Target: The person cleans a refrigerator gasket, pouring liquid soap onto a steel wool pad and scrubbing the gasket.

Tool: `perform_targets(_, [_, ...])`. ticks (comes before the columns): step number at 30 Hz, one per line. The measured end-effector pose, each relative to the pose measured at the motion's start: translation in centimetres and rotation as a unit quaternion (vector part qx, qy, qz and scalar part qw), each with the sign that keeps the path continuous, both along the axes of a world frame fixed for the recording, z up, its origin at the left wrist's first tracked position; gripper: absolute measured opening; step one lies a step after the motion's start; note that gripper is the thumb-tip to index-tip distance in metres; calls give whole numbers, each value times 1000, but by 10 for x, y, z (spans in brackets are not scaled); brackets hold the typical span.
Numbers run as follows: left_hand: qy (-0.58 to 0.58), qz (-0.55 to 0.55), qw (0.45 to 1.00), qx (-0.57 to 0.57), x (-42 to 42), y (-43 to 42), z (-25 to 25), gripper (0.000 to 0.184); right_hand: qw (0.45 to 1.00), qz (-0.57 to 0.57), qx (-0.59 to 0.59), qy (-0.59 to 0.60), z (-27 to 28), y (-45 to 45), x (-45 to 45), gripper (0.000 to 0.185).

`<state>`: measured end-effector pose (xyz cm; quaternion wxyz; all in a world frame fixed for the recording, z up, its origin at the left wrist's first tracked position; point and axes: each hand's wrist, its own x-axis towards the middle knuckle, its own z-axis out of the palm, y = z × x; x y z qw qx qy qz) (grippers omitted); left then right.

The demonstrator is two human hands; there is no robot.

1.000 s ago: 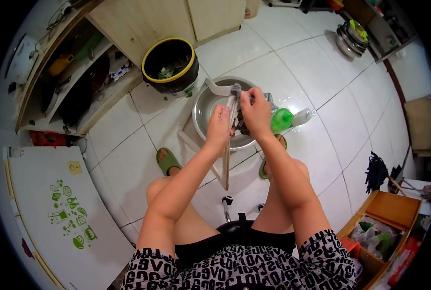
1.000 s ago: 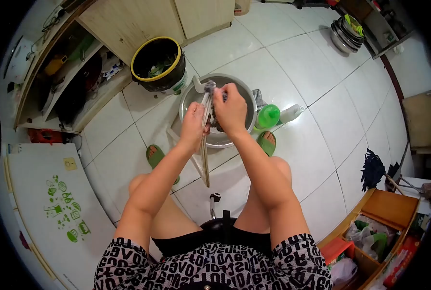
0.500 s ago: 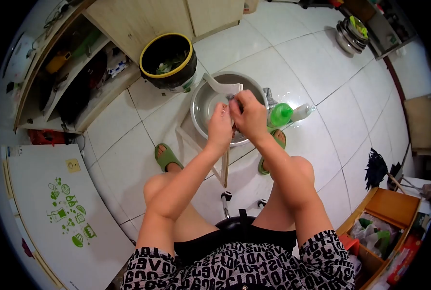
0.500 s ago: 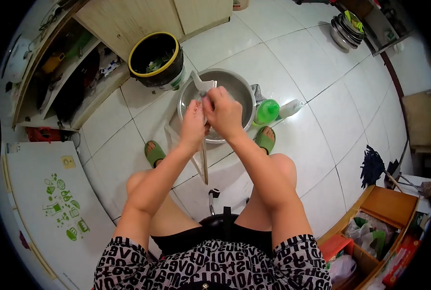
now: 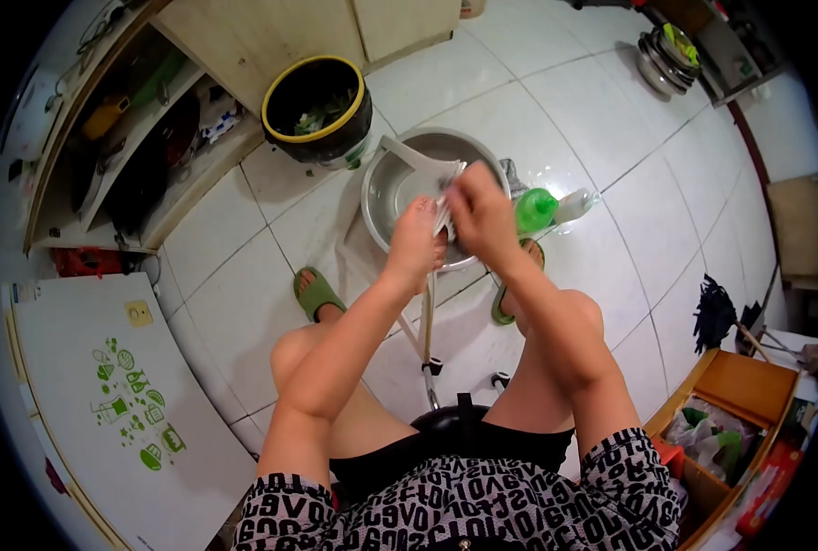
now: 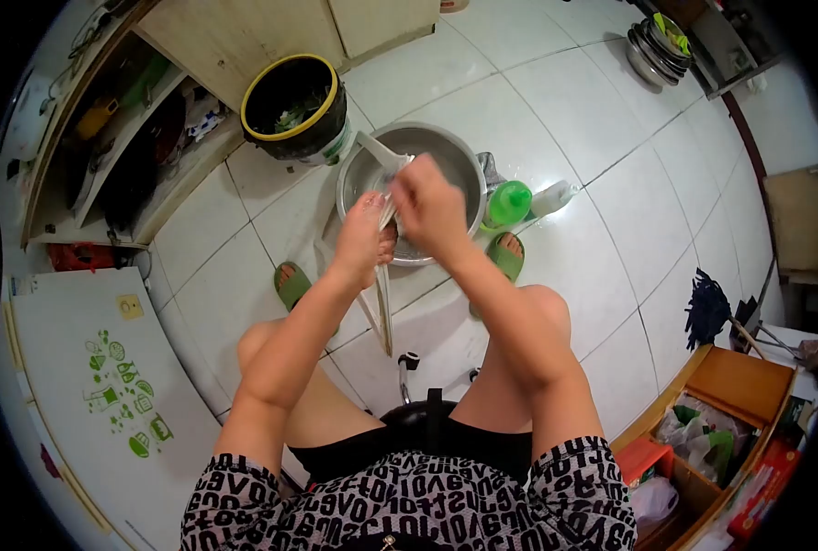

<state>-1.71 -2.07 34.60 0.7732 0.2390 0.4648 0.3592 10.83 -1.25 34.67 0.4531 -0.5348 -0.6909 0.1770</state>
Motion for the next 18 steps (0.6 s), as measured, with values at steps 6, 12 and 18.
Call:
perform_targets(6, [-15,1,999,-42,-4,0,0,15,999,-18,-36,13,-4,15,3,13])
perform_targets(12, [17,14,1000,9,-11,5,-11,19,999,50,16,4,-2,-9,-17,13])
perform_targets(18, [-9,-18,1000,12,-14,1,6,21,999,-16,2,28,1,5,-3,9])
